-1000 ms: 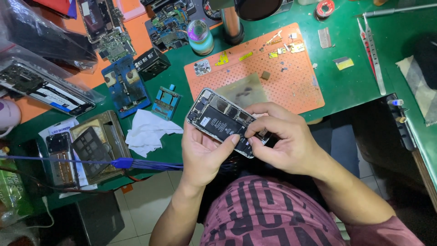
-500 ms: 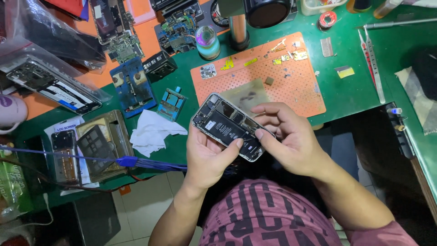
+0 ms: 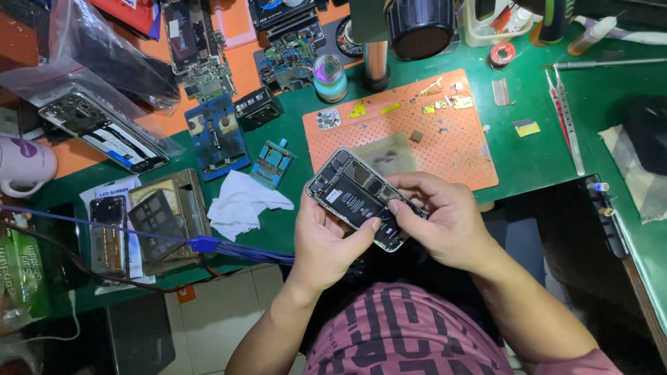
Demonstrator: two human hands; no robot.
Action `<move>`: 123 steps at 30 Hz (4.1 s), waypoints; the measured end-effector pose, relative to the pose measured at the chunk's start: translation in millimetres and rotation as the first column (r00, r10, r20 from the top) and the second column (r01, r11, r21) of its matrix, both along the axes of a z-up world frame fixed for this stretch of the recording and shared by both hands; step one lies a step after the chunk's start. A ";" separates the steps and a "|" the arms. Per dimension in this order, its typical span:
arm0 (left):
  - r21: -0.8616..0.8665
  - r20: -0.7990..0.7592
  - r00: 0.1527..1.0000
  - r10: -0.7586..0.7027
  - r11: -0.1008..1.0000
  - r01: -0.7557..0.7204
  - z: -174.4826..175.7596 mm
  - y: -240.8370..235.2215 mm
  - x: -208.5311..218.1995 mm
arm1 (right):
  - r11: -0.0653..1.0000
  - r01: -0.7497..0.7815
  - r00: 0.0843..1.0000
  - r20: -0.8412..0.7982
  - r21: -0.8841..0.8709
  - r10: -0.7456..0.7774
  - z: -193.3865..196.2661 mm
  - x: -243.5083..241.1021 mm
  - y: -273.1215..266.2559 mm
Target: The person works on a disassembled smartphone, using a blue anti-static wrist strap and their hands to manipulate internal components. They remove a ribbon cable and a small black part from the device's interior.
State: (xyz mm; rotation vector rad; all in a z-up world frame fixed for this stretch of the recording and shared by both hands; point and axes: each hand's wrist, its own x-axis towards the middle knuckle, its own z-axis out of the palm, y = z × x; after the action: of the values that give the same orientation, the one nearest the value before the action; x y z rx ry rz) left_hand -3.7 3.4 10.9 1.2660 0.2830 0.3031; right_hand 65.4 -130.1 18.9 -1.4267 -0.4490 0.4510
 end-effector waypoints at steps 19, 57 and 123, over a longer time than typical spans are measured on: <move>0.040 0.007 1.000 -0.010 0.999 0.010 0.1 -0.3 -4.0 | 1.000 -0.002 0.997 -0.074 0.016 0.003 -9.4 -2.2 -4.6; 0.067 0.011 1.000 0.006 0.998 -0.007 2.2 0.1 -8.5 | 0.996 -0.038 0.990 -0.133 0.086 0.049 -5.6 -7.3 -5.1; 0.153 -0.189 0.981 -0.051 0.985 0.081 2.0 17.9 34.7 | 0.999 0.020 0.988 -0.150 -0.037 -0.026 -49.5 0.6 9.5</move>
State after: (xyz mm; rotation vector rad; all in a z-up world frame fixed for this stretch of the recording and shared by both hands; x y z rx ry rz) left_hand 30.9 21.3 12.9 1.4621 0.3799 0.1535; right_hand 66.1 -120.5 -30.6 -1.4195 -0.3038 0.5463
